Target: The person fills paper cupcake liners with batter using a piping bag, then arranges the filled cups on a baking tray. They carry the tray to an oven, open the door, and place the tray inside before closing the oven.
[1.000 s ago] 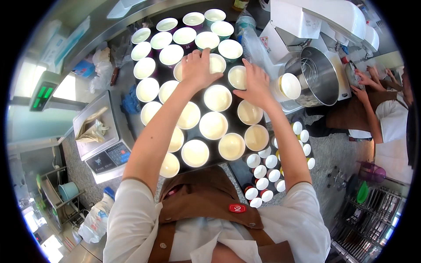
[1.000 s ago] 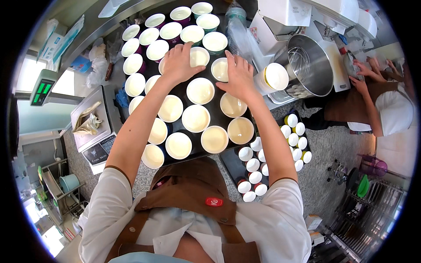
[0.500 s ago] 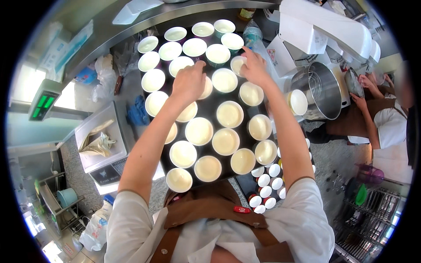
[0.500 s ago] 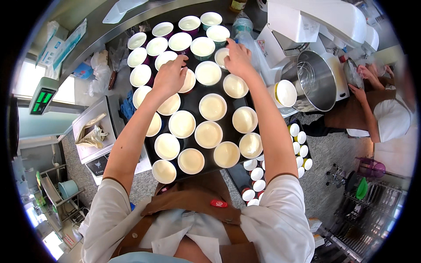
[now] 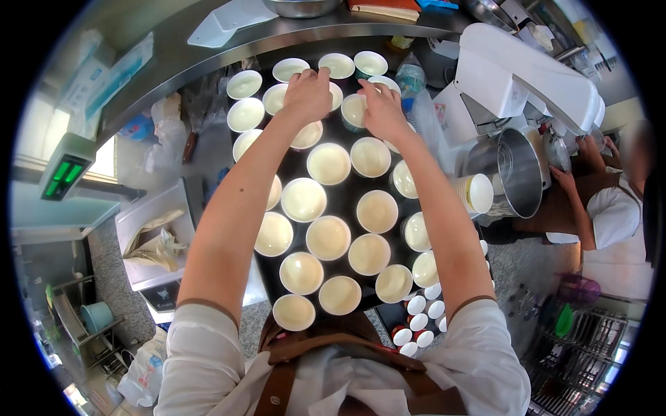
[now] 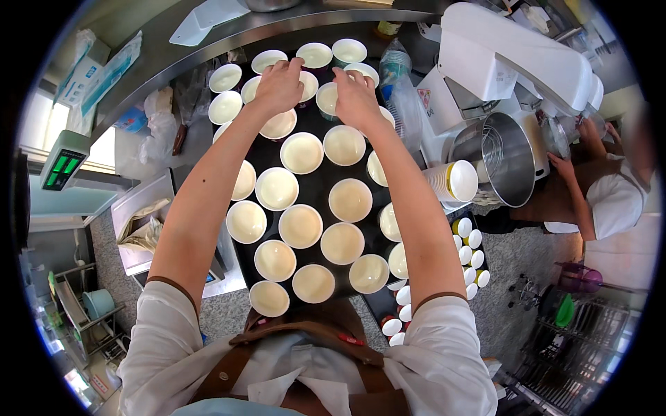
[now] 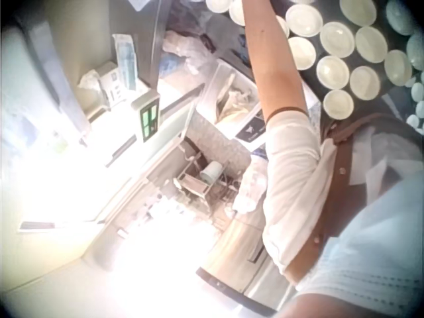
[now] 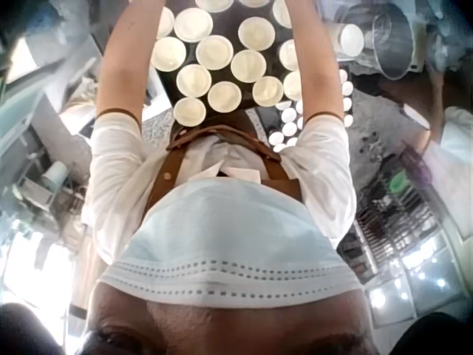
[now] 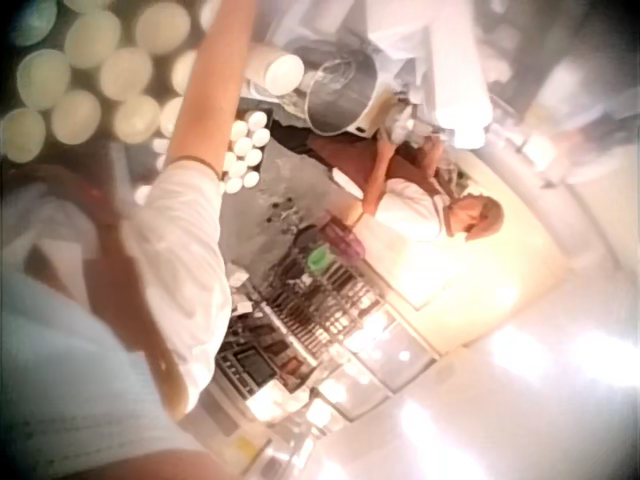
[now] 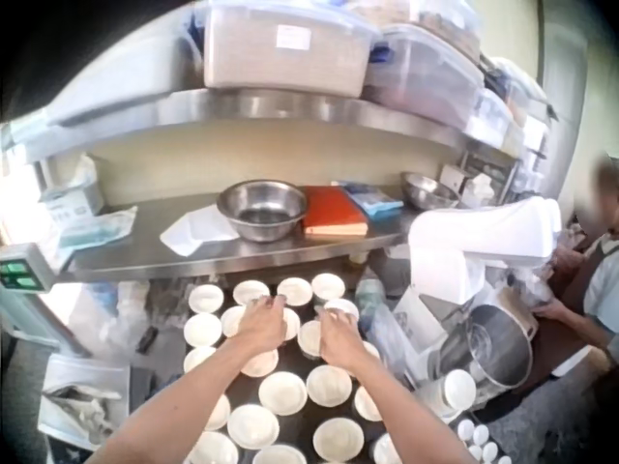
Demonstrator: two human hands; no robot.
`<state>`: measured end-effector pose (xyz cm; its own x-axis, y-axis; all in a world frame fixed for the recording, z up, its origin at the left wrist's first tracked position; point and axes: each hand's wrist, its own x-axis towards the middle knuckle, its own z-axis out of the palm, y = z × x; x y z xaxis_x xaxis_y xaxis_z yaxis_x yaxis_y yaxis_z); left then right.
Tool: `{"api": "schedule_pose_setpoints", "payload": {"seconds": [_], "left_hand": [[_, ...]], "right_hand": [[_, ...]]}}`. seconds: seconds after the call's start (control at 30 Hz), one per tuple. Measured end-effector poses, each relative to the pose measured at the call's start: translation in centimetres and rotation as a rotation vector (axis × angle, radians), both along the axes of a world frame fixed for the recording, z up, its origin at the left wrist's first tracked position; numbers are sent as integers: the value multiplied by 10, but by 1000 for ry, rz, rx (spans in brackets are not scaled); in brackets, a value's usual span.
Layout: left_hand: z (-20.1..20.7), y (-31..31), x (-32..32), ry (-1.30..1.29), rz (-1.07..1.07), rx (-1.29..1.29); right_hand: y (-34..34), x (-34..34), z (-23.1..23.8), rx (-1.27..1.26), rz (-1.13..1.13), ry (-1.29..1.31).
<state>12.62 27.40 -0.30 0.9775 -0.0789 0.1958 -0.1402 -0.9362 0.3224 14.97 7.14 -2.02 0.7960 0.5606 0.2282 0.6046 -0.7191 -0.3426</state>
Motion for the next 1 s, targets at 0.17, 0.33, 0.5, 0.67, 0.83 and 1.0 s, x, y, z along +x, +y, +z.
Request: {"api": "schedule_pose_setpoints", "payload": {"seconds": [0.17, 0.33, 0.5, 0.67, 0.83, 1.0], "left_hand": [[-4, 10, 5, -54, 20, -80], [11, 43, 2, -112, 120, -181], [14, 81, -32, -9, 148, -322], [18, 88, -85, 122, 109, -382], [-1, 80, -94, 95, 92, -343], [-8, 72, -95, 82, 66, -369]], "right_hand": [[-4, 2, 2, 140, -15, 42], [-23, 37, -12, 162, -158, -14], [-29, 55, -26, 90, -246, 19], [-16, 47, -17, 104, -256, -155], [33, 1, 4, 289, 18, -37], [67, -57, 8, 96, 14, -39]]}}
